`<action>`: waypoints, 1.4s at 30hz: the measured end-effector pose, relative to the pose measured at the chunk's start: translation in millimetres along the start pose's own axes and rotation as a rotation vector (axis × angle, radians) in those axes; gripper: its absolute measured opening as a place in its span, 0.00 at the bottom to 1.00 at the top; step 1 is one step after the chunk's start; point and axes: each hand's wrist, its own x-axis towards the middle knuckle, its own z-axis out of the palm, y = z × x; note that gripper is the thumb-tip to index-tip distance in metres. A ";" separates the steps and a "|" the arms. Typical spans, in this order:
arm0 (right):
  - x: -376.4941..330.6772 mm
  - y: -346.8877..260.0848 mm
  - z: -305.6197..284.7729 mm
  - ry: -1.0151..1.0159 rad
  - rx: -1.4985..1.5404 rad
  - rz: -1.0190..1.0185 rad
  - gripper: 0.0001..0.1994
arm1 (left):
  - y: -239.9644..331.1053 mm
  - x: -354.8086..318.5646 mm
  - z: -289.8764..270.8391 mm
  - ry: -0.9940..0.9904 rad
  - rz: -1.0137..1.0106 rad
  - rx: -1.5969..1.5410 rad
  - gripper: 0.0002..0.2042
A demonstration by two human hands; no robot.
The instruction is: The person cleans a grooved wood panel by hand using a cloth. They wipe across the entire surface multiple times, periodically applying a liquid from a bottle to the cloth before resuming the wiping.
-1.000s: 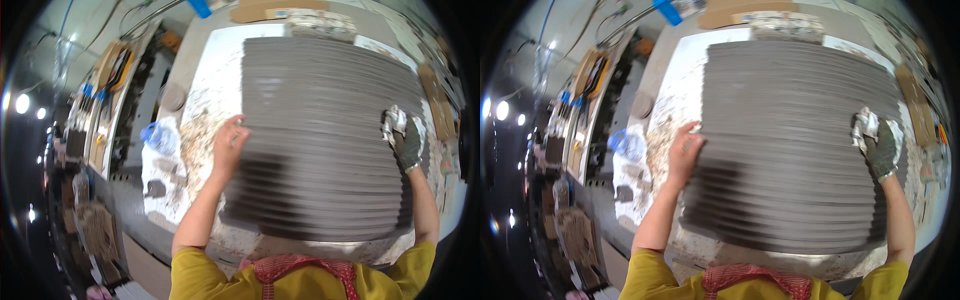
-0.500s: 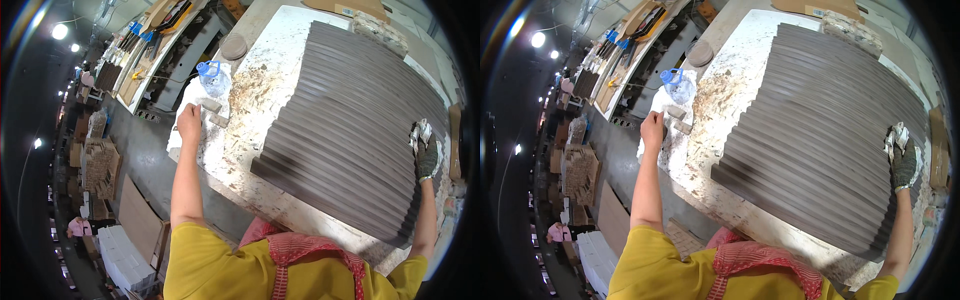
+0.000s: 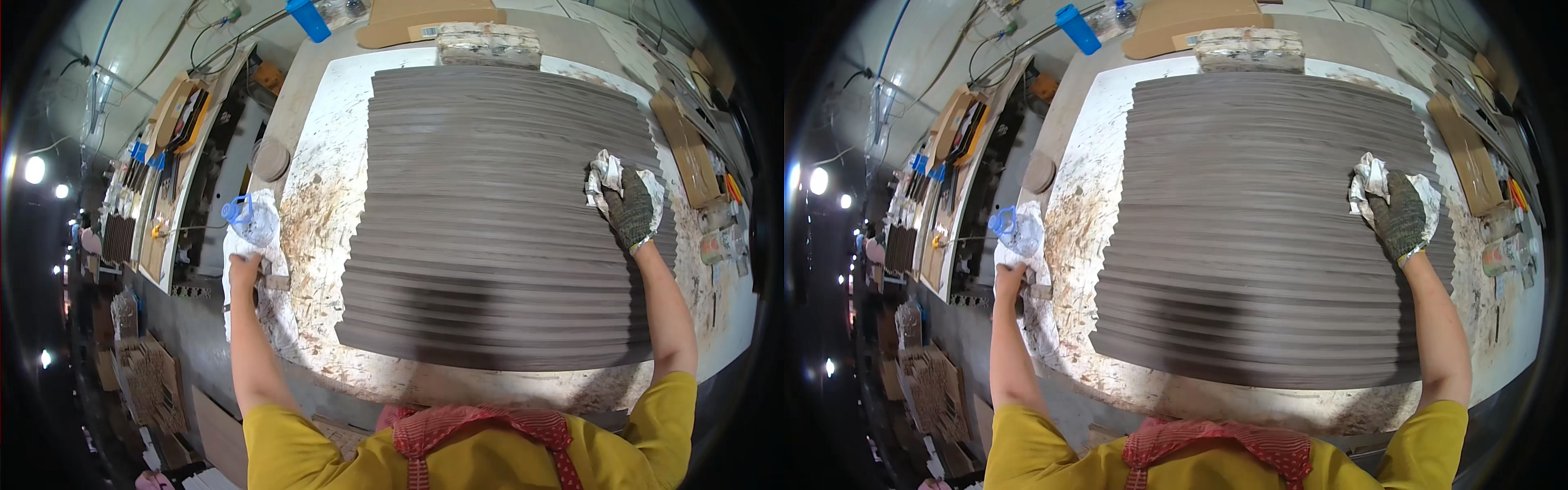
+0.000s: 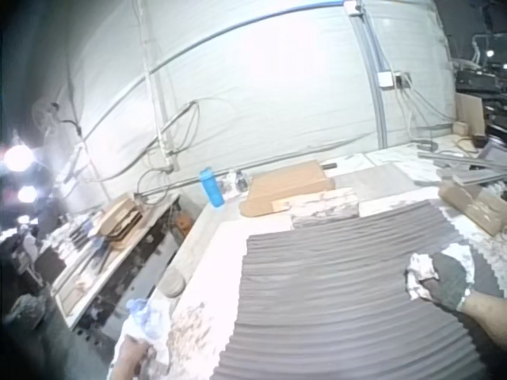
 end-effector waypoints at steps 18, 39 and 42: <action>-9.6 31.1 22.0 0.046 -0.055 -0.003 0.24 | 379.1 -37.3 46.9 0.038 1.029 -0.100 0.19; -5.7 20.1 18.7 0.051 0.021 -0.018 0.20 | 408.3 -34.7 73.1 0.180 1.303 0.079 0.20; -6.8 27.7 18.6 0.095 -0.014 -0.080 0.20 | 407.3 -28.2 57.8 0.276 1.211 0.518 0.17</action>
